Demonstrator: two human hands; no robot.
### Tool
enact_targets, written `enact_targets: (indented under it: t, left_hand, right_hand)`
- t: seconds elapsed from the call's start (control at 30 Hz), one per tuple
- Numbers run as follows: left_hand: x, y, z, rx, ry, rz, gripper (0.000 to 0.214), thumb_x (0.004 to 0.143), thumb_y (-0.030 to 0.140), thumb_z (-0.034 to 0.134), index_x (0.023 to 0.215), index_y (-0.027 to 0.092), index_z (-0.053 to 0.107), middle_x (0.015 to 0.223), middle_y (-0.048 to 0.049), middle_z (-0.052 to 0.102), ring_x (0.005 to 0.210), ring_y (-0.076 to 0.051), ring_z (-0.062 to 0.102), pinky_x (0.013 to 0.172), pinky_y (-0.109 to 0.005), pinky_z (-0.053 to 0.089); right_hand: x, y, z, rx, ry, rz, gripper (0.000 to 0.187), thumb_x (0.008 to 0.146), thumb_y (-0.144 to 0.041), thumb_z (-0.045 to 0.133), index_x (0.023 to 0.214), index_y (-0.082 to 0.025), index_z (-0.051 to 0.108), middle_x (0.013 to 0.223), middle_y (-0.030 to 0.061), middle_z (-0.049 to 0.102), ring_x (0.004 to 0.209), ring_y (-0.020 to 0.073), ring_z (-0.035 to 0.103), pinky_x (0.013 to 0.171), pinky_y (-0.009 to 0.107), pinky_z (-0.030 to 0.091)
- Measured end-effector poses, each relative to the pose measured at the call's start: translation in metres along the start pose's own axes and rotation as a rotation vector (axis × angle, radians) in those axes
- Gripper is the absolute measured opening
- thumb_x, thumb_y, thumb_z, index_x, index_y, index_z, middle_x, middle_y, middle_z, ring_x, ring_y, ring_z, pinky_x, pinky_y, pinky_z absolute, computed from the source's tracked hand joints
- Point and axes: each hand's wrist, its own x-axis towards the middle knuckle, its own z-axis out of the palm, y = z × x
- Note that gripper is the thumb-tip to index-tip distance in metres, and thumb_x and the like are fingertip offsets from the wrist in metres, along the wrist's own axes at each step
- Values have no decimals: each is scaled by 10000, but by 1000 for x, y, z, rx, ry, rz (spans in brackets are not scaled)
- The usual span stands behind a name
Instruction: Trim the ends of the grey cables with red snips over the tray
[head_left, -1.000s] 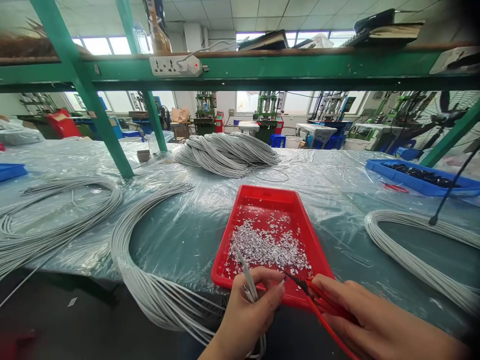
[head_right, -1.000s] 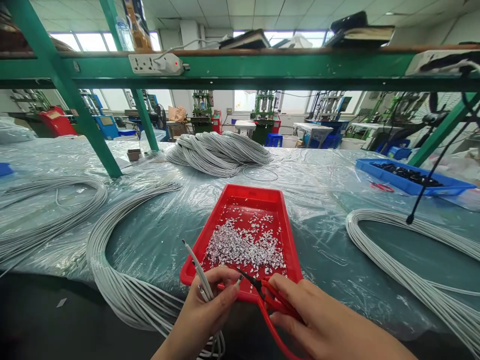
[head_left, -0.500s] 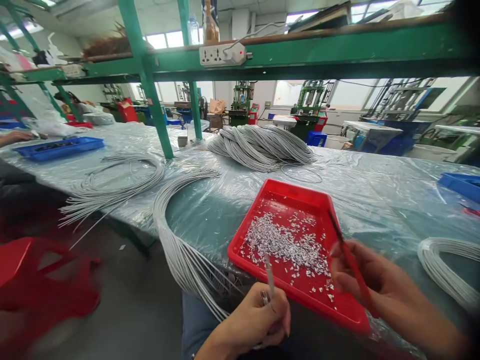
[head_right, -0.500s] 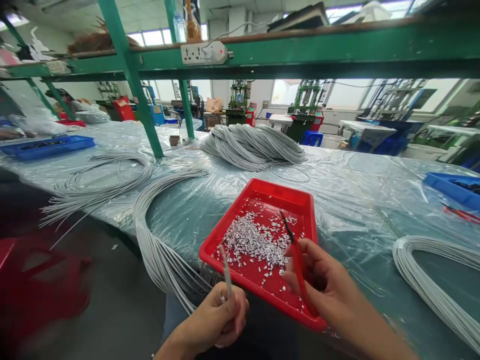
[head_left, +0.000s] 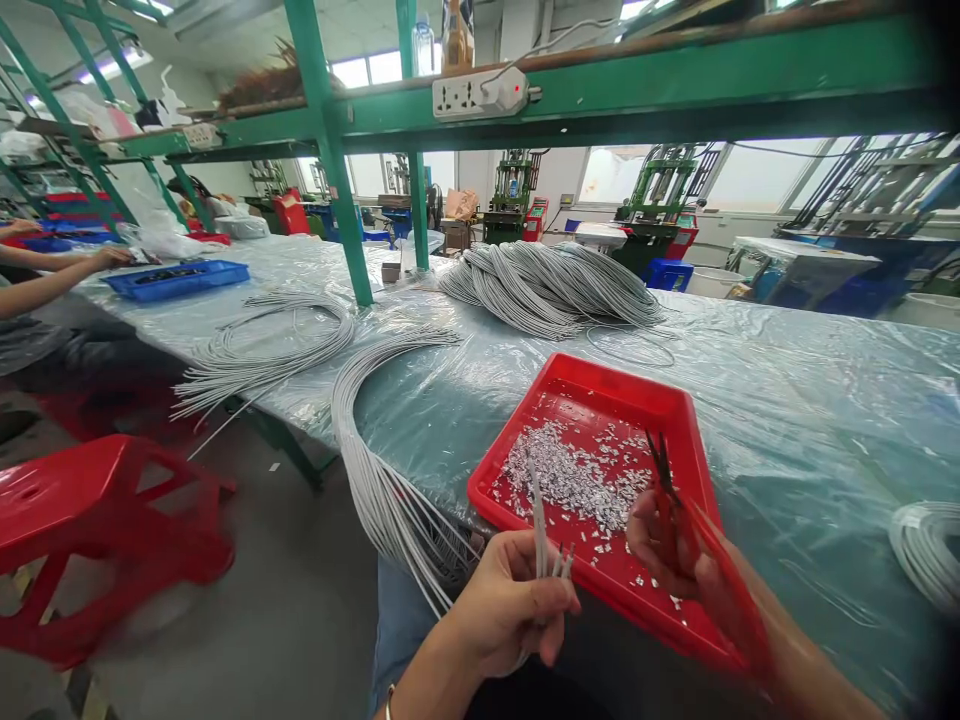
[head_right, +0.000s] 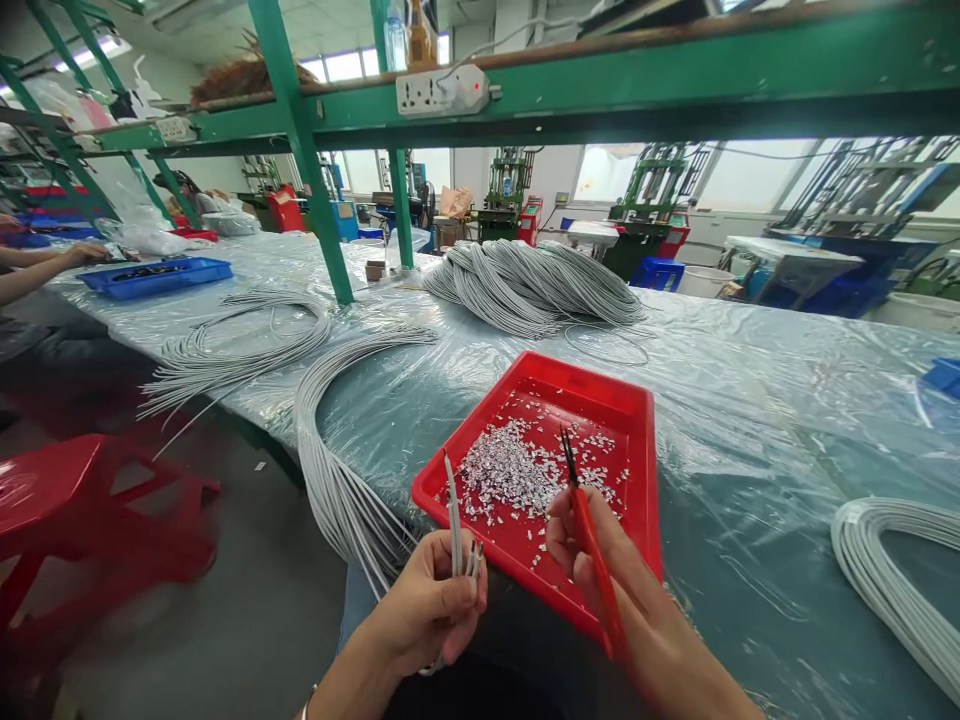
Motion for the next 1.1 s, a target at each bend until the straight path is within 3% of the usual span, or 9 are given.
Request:
enact_targets:
  t: [0.1,0.2,0.33,0.53,0.7,0.77,0.87,0.97,1.1]
  left_hand:
    - [-7,11,16,56,180,33,505,578,470,980,700,141,617,538,40,617,303,26,297,321,-133,157]
    - [-11,18,27,151,248,44,544,563,552,962,726,153,630,445,116,450,335,16,225,347,-147,146]
    - [-10,19,28,263,230,45,545,609,614,914,735,140,678,444,114,398,373,-2,221,371,-168,143]
    - [-9,21,22,348,143,36,477,684,591,881,740,148,712,505,84,442,367,-10,272,361,-179,159]
    - [-5,28,24,378,99,122,499,621,543,937,592,141,643,527,65,479,412,-14,376,391,-149,252]
    - [-3,27,20,316,37,45,482,661,560,910,628,142,672,536,65,503,345,1,379,339,-138,216]
    - [0,20,10,191,-137,-188,504,704,607,864,683,127,712,541,32,573,271,-10,408,264,-139,168]
    - [2,12,7,17,-281,-402,521,691,599,880,629,128,664,471,39,545,226,-8,338,226,-148,157]
    - [4,10,11,-128,-369,-512,460,725,482,904,637,157,591,470,100,446,233,30,189,250,-140,118]
  right_hand:
    - [-19,25,-7,-122,-28,45,797,946,-749,451,1544,-225,504,1538,170,574,1341,406,585,1094,531,496]
    - [-35,38,-10,-321,-192,37,878,877,-740,567,1548,-177,515,1563,199,531,1393,468,508,1126,590,432]
    - [-46,36,-7,-469,-252,92,814,866,-689,621,1536,-236,537,1509,182,597,1347,478,555,1091,593,470]
    - [-54,16,0,-478,-235,117,692,964,-680,480,1514,-269,567,1455,179,651,1300,461,607,1047,603,520]
    - [-57,-6,5,-424,-238,125,516,963,-613,540,1341,-293,684,1224,138,778,1092,387,730,871,474,638]
    - [-56,-15,6,-424,-220,144,385,961,-551,550,1195,-299,724,1106,106,802,976,340,750,808,424,633]
    - [-55,-26,3,-427,-225,156,262,947,-464,536,1055,-316,723,1029,67,801,906,305,739,765,385,599]
    - [-59,-32,-1,-427,-226,164,236,927,-421,533,1003,-319,731,991,54,805,862,295,735,746,383,581]
    - [-61,-41,4,-375,-50,261,328,741,-326,683,1044,-342,805,945,31,801,846,292,735,744,373,585]
